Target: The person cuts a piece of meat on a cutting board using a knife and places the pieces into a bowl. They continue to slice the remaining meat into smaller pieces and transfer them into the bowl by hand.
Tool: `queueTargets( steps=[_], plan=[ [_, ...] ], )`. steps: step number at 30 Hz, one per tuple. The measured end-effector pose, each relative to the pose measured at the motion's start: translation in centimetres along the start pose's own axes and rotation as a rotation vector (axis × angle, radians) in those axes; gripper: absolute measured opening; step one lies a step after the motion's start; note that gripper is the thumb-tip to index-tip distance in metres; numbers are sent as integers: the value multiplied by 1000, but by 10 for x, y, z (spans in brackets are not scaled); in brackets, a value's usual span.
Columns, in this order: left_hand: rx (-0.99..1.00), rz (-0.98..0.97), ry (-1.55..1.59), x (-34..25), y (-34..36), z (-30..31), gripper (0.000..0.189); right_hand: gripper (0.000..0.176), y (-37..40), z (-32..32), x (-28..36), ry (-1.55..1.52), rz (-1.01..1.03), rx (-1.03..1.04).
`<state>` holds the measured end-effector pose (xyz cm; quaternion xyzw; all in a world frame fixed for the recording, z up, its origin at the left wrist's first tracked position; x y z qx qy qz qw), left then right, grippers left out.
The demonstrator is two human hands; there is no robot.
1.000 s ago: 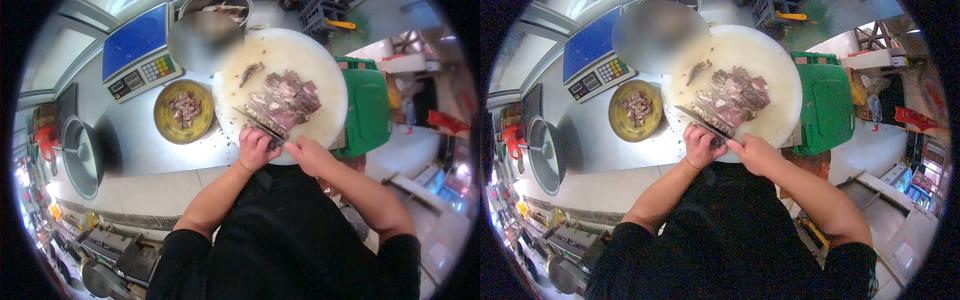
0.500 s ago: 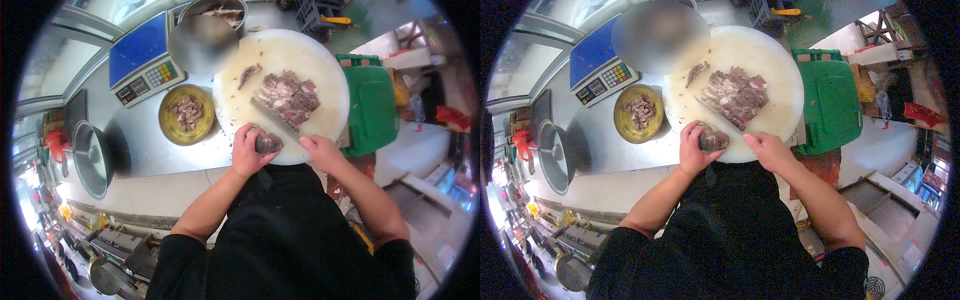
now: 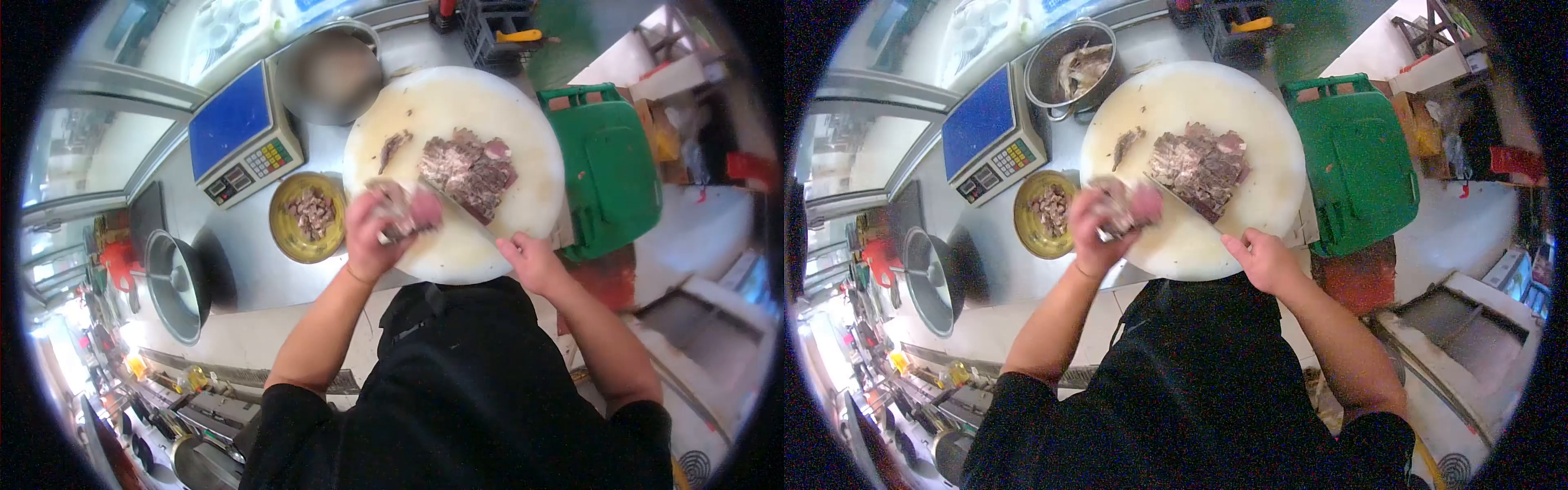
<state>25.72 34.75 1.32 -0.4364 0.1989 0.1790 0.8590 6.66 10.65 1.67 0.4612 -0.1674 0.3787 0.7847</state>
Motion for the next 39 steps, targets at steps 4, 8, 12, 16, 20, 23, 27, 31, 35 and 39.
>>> queueTargets(
  steps=[4, 8, 12, 16, 20, 23, 27, 31, 35, 39],
  plan=[
    [-43, 301, 15, 50, -85, -13, 81, 64, -8, 0, -10, -67, 4, -27],
    [185, 668, 64, 96, -141, -65, 85, 66, -3, 0, -6, -87, -19, -25],
    [619, 720, -16, 104, -164, -111, 95, 65, 3, -8, -6, -37, -8, -19],
    [632, 620, -88, 112, -152, -127, 99, 62, 11, -3, 1, -38, -43, -6],
    [395, 120, -319, 81, -144, -97, 73, 55, 24, -7, -10, -83, -9, -13],
    [438, 11, -227, 59, -117, -79, 52, 46, 49, -2, -30, -85, 19, -54],
    [558, -78, -11, 10, -65, -74, 55, 32, 95, 3, -66, -87, 85, -207],
    [535, -192, -71, -23, -24, -72, 57, 29, 114, -3, -91, -242, -81, -226],
    [488, -241, -84, -21, 11, -50, 46, 31, 111, -15, -86, -438, -123, -269],
    [554, -229, -70, -9, 32, -13, 35, 35, 100, -22, -66, -305, -109, -194]
  ],
)
Point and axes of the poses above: each hand's wrist, its own y-axis away from the middle knuckle, its own z-axis out of the back of the hand, x = y × z, the point moved 3 cm from there along -y, towards the middle knuckle, and after that the axes turned 1 degree about y, right-handed, at the moved point
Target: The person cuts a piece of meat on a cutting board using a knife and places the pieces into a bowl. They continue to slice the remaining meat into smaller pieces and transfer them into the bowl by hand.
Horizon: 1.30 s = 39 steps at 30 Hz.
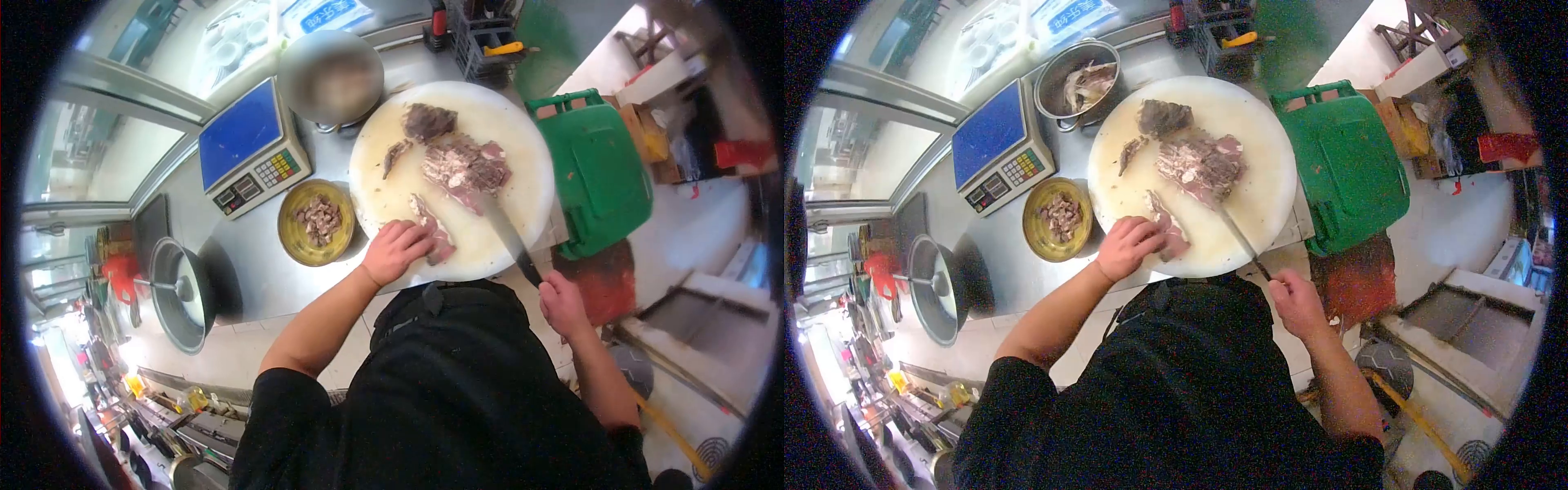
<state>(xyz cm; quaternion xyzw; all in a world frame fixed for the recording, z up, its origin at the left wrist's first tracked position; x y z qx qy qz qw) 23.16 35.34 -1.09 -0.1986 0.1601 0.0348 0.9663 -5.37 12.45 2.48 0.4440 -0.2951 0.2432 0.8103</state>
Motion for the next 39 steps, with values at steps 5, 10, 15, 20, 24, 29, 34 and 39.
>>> queueTargets(
  steps=[5, 10, 15, 20, 24, 29, 34, 39],
  plan=[
    [112, 257, -13, 25, 43, -2, 34, 42, -9, -9, 34, 195, 6, 96],
    [-133, 678, -39, -19, -14, -38, 52, 46, -25, -22, 47, 266, 41, 127],
    [138, 448, 37, -18, -10, -50, 62, 48, -26, -18, 57, 255, 109, 82],
    [76, 307, 37, -21, -12, -43, 55, 49, -13, -25, 58, 268, -1, 117],
    [63, 307, 100, -17, -21, -61, 39, 50, 3, -26, 63, 261, 15, 113],
    [17, 313, 100, -14, -27, -61, 25, 50, 4, -29, 65, 291, 45, 118],
    [9, 359, 148, -14, -31, -61, 22, 50, -15, -40, 64, 323, 95, 122],
    [24, 388, 197, -12, -25, -58, 21, 50, -50, -65, 80, 331, 186, 82]
  ],
)
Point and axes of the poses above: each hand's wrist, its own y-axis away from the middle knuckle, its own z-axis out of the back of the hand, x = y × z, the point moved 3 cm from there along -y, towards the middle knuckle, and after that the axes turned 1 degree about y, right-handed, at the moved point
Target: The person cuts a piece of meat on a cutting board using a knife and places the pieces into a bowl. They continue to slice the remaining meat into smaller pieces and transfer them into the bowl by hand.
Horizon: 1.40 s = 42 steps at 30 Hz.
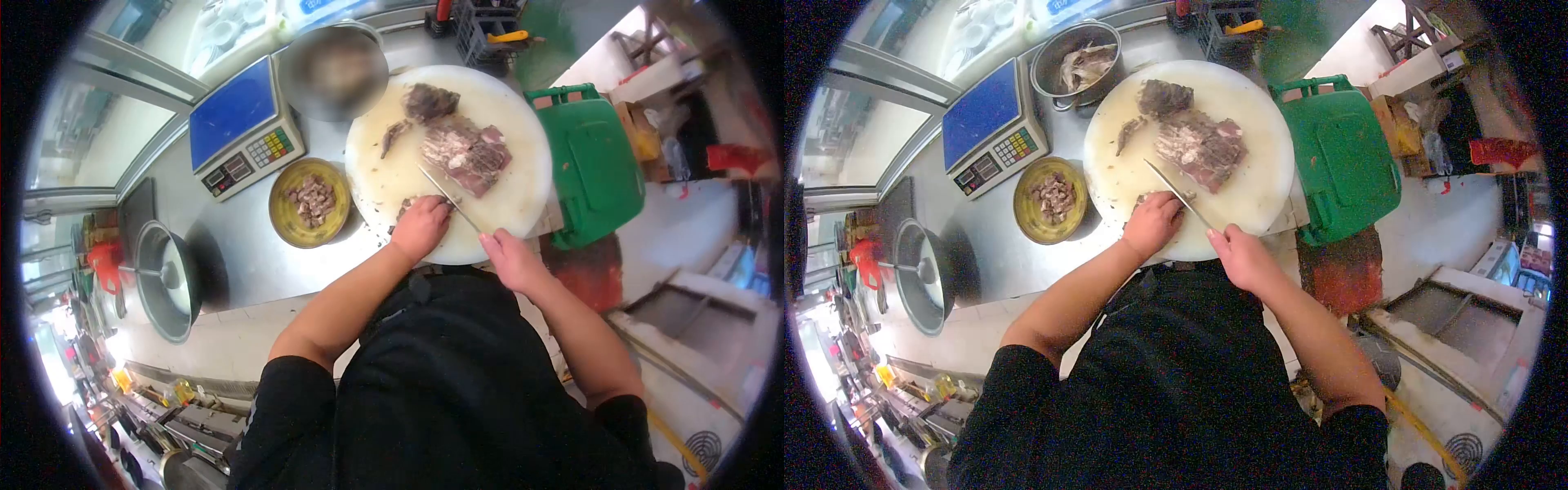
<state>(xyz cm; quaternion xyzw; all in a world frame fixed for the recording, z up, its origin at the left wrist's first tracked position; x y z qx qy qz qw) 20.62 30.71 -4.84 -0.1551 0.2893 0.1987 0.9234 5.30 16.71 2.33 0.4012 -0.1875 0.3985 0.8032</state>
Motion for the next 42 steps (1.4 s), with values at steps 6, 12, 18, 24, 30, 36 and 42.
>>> queueTargets(
  steps=[6, 12, 18, 24, 30, 36, 42],
  plan=[
    [-97, -40, -38, -1, 19, 16, 29, 52, 36, 14, 9, -24, -41, 11],
    [-43, -46, -72, 4, 21, 7, 37, 53, 31, -2, 5, 128, -116, 19],
    [-62, -78, -51, 5, 22, 6, 37, 55, -5, -10, 13, 62, -1, -16],
    [-218, -95, -73, 0, 37, 29, 39, 55, 30, 2, 13, 11, -62, -46],
    [-193, -24, -33, 7, 47, 27, 40, 55, 27, -15, 7, 106, -76, -14],
    [-208, -14, -42, 0, 53, 33, 45, 55, -1, -18, 19, 1, -41, 29],
    [-211, 35, -7, 1, 63, 30, 53, 55, 52, -3, 21, 44, -53, 52]
  ],
)
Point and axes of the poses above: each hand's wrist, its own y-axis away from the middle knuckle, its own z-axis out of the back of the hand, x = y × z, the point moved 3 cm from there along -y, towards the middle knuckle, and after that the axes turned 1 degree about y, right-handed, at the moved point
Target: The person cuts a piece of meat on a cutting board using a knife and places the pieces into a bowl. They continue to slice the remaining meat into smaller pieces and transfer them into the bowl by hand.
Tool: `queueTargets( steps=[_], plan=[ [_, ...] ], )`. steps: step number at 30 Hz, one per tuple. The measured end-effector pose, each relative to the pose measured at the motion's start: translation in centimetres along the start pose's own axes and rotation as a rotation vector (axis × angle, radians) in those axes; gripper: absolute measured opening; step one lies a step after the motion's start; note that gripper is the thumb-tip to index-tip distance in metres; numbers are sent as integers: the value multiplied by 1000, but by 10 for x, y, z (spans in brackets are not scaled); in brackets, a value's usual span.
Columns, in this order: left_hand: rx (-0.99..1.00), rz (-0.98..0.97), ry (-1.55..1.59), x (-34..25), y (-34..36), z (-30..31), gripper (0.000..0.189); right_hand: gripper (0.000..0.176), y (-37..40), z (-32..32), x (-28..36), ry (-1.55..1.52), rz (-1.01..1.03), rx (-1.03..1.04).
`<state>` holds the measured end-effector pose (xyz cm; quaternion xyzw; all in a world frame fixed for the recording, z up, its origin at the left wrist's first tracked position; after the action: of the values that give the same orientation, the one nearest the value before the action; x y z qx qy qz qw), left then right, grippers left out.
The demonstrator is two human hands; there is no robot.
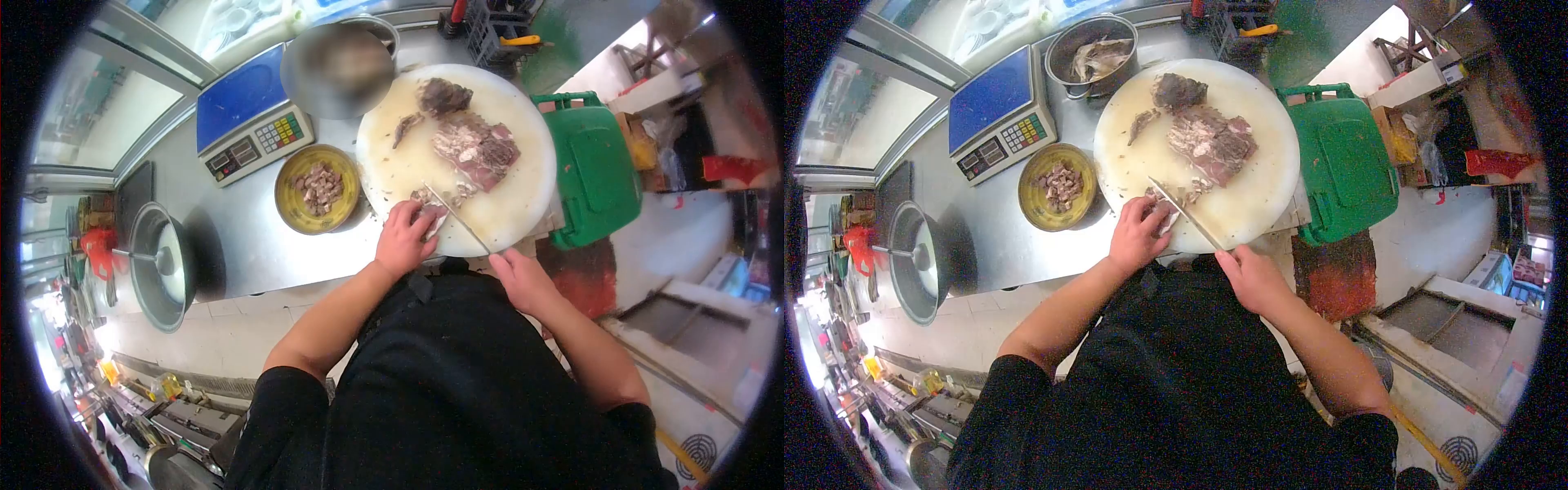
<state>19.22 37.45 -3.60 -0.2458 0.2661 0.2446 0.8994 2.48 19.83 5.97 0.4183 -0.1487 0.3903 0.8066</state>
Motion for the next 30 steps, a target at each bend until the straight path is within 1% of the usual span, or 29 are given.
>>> queueTargets(
  steps=[3, 7, 9, 10, 12, 14, 15, 17, 18, 19, 21, 22, 23, 25, 26, 27, 29, 30],
  plan=[
    [32, 23, 0, -1, -2, -4, 52, 55, 0, -6, -5, 92, -51, 24],
    [-7, -5, -27, -3, 0, -6, 51, 56, -23, -20, -1, 93, -23, 16],
    [-14, -3, -32, -1, 1, -6, 50, 53, -26, -24, 0, 49, -25, -5],
    [8, -5, -34, -1, 2, -4, 52, 53, -25, -27, -6, 46, -25, -4],
    [26, -9, -35, -2, 2, -1, 55, 58, -20, -24, -25, -8, -25, -21],
    [-46, 106, -123, 0, 6, 7, 63, 58, -6, -11, -33, -53, -43, -10],
    [-46, 109, -125, 3, 7, 8, 63, 58, 1, -4, -35, -104, -69, -1],
    [74, 211, -170, 16, 8, 7, 69, 58, 6, 2, -40, -93, -96, 5],
    [113, 185, -151, 15, 3, 14, 64, 58, 5, 3, -44, -100, -95, -30],
    [110, 185, -153, 24, -3, 16, 64, 57, 4, 4, -46, -106, -92, -67],
    [249, -121, -137, 33, -18, 15, 55, 56, 1, 5, -43, -77, -68, -44],
    [231, -178, -173, 33, -25, 19, 49, 56, -1, 4, -40, -50, -50, -24],
    [230, -179, -173, 33, -24, 19, 49, 56, 0, 4, -36, -50, -50, -24],
    [90, -45, -209, 39, -24, 19, 48, 54, 0, 5, -24, -81, 13, -44],
    [85, 77, -178, 44, -15, 16, 53, 54, -3, 4, -26, -84, 15, -46],
    [86, 75, -180, 39, -11, 18, 53, 53, -7, 2, -29, -87, 35, -52],
    [152, 170, -19, 31, -2, 18, 61, 53, -10, 2, -29, -92, 54, -53],
    [159, 168, -18, 29, 0, 17, 68, 53, -11, 5, -22, -89, 60, -38]
  ],
)
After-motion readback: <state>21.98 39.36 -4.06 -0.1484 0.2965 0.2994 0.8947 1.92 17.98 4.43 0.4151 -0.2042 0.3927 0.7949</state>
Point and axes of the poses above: each hand's wrist, its own y-axis away from the middle knuckle, its own z-axis out of the back of the hand, x = y × z, the point moved 3 cm from there along -y, towards the middle knuckle, and after that the axes turned 1 degree about y, right-handed, at the moved point
